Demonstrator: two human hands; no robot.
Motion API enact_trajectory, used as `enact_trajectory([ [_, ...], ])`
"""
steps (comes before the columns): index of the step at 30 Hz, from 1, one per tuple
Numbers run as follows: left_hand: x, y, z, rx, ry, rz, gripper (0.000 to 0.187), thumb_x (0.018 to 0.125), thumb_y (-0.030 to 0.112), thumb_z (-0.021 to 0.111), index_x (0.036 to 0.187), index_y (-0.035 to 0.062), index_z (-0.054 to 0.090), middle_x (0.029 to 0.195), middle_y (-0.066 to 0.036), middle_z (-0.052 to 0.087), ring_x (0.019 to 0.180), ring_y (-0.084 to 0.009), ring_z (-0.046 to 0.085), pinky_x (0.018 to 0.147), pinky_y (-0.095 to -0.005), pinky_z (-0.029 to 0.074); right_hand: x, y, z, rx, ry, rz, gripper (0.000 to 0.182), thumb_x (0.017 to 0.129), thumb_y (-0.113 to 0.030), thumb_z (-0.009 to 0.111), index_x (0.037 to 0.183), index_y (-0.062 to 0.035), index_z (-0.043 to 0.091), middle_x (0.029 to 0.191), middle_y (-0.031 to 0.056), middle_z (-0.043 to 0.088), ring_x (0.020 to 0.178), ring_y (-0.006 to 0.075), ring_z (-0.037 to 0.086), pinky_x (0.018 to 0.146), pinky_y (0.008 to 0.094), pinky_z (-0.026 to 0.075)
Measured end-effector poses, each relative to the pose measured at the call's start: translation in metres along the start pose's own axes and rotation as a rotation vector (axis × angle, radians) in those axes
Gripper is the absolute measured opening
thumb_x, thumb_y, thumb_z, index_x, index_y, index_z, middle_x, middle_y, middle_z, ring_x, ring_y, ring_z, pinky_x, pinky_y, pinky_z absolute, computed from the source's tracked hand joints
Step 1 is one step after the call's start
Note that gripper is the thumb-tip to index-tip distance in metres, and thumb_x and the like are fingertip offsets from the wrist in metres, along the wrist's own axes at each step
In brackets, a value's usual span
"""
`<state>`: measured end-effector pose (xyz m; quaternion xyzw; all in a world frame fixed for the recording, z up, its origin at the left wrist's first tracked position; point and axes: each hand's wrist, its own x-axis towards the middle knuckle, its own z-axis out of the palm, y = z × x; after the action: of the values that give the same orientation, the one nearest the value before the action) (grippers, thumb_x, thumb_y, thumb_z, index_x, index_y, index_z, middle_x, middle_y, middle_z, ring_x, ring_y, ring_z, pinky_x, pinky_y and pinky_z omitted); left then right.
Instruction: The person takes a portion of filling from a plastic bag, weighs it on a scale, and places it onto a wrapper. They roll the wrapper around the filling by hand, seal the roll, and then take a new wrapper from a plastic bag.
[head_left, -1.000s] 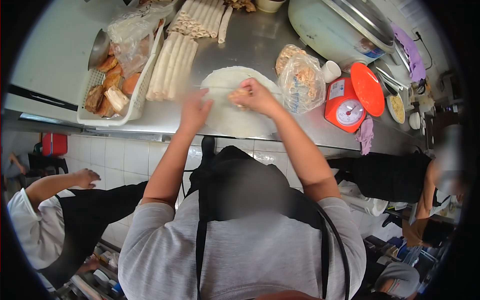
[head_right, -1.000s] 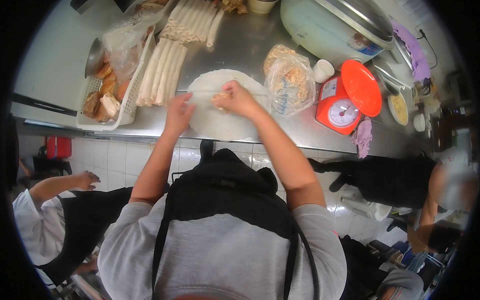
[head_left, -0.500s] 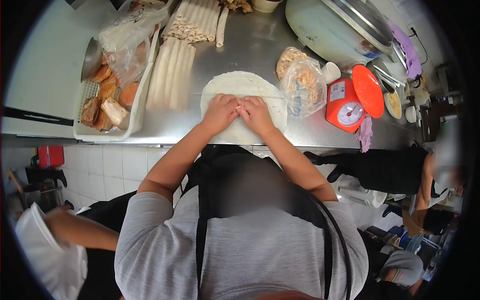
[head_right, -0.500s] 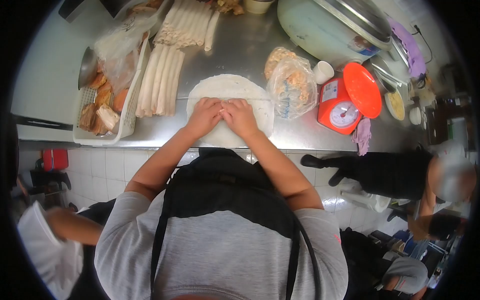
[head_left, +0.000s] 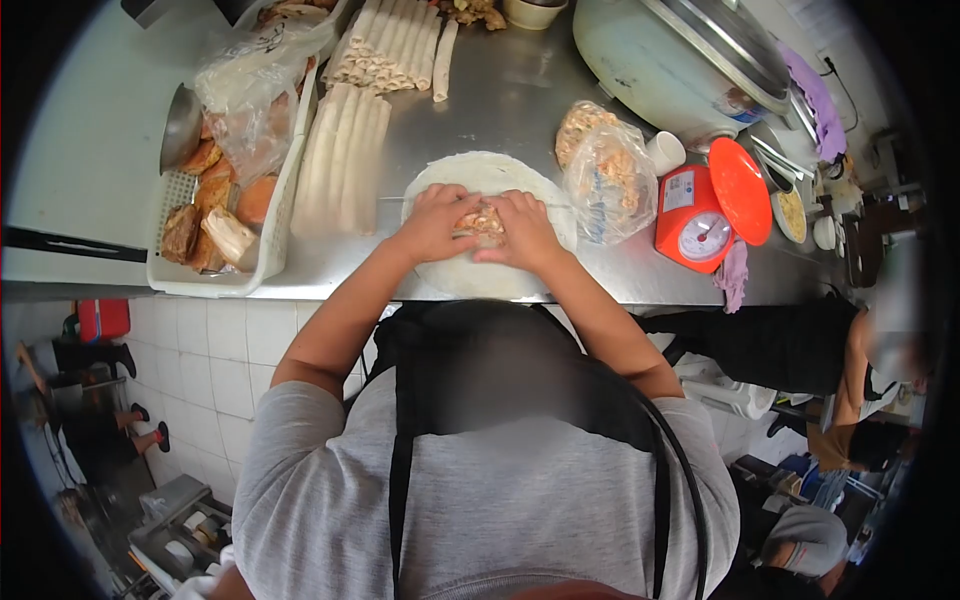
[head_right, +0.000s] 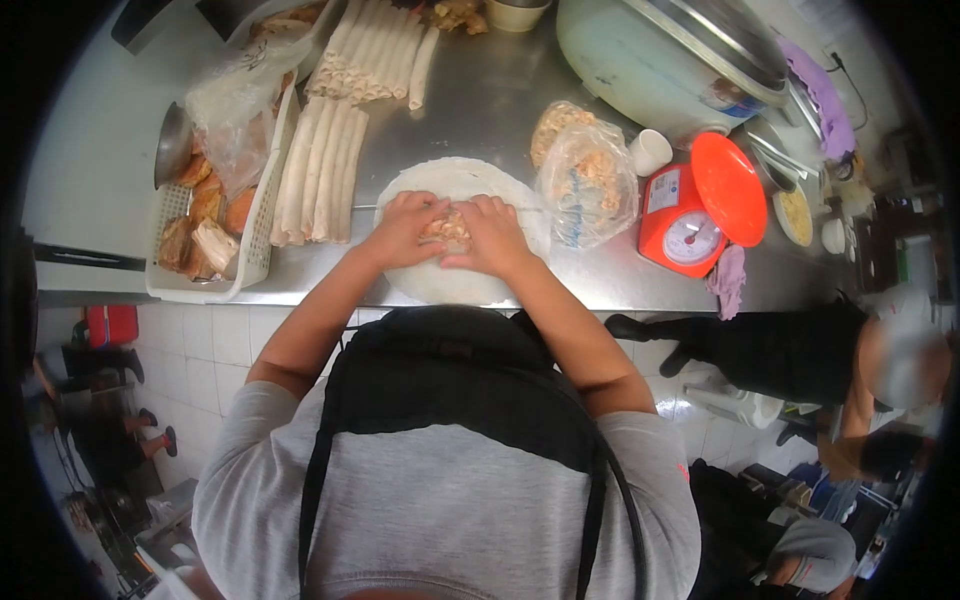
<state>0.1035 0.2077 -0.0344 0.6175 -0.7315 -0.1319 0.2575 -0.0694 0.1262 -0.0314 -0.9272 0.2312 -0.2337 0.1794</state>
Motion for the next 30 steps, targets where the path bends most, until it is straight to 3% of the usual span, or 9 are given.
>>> enact_trajectory([
  [3,-0.001,0.017,0.007,-0.068,0.128,0.008,0.036,0.076,0.017,0.057,0.110,0.0074,0.056,0.109,-0.007,0.050,0.101,-0.0265,0.042,0.088,-0.0368,0.031,-0.004,-0.005,-0.010,0.201,0.129,-0.081,0.033,0.065,-0.023,0.069,0.091,-0.0091,0.054,0.091,0.0075,0.052,0.085,0.0273,0.047,0.075,0.0375,0.036],
  [8,0.002,0.014,0.029,-0.054,0.262,-0.012,0.030,0.077,0.016,0.056,0.106,0.0077,0.059,0.099,-0.007,0.054,0.094,-0.0264,0.046,0.087,-0.0376,0.032,-0.014,0.021,0.029,0.176,0.040,-0.056,0.037,0.061,-0.024,0.070,0.089,-0.0097,0.052,0.094,0.0081,0.051,0.089,0.0279,0.046,0.077,0.0409,0.034],
  [11,-0.001,0.005,0.025,-0.032,0.138,-0.035,0.032,0.076,0.015,0.057,0.107,0.0076,0.057,0.101,-0.007,0.052,0.096,-0.0265,0.044,0.088,-0.0378,0.031,-0.010,0.006,0.015,0.120,0.123,0.006,0.030,0.063,-0.021,0.068,0.087,-0.0093,0.054,0.094,0.0068,0.050,0.089,0.0271,0.045,0.076,0.0405,0.034],
  [14,-0.001,0.010,0.018,0.024,0.150,-0.096,0.036,0.074,0.015,0.058,0.110,0.0076,0.054,0.106,-0.007,0.049,0.101,-0.0272,0.041,0.090,-0.0381,0.030,0.001,-0.006,0.006,-0.012,0.163,0.064,0.030,0.064,-0.021,0.068,0.089,-0.0094,0.055,0.094,0.0074,0.049,0.090,0.0272,0.044,0.077,0.0393,0.034],
  [21,0.005,-0.008,0.015,0.125,0.002,0.152,0.043,0.071,0.023,0.062,0.111,0.0096,0.052,0.107,-0.006,0.047,0.101,-0.0255,0.040,0.089,-0.0379,0.030,-0.006,0.003,0.021,-0.043,-0.015,0.045,0.040,0.060,-0.029,0.071,0.093,-0.0107,0.057,0.094,0.0080,0.049,0.091,0.0265,0.044,0.078,0.0381,0.033],
  [24,0.010,-0.010,0.008,0.073,-0.016,0.170,0.043,0.070,0.021,0.062,0.111,0.0105,0.052,0.106,-0.007,0.047,0.102,-0.0270,0.039,0.090,-0.0393,0.029,-0.006,-0.009,0.005,-0.071,0.189,0.068,0.032,0.062,-0.027,0.070,0.088,-0.0112,0.059,0.090,0.0042,0.050,0.086,0.0244,0.045,0.074,0.0371,0.033],
  [30,0.013,-0.011,0.009,0.123,-0.053,0.176,0.041,0.068,0.024,0.064,0.108,0.0147,0.057,0.100,-0.004,0.050,0.099,-0.0259,0.041,0.086,-0.0391,0.030,-0.017,0.015,0.018,-0.069,-0.008,0.061,0.040,0.060,-0.031,0.072,0.092,-0.0120,0.058,0.092,0.0059,0.049,0.088,0.0258,0.045,0.076,0.0378,0.033],
])
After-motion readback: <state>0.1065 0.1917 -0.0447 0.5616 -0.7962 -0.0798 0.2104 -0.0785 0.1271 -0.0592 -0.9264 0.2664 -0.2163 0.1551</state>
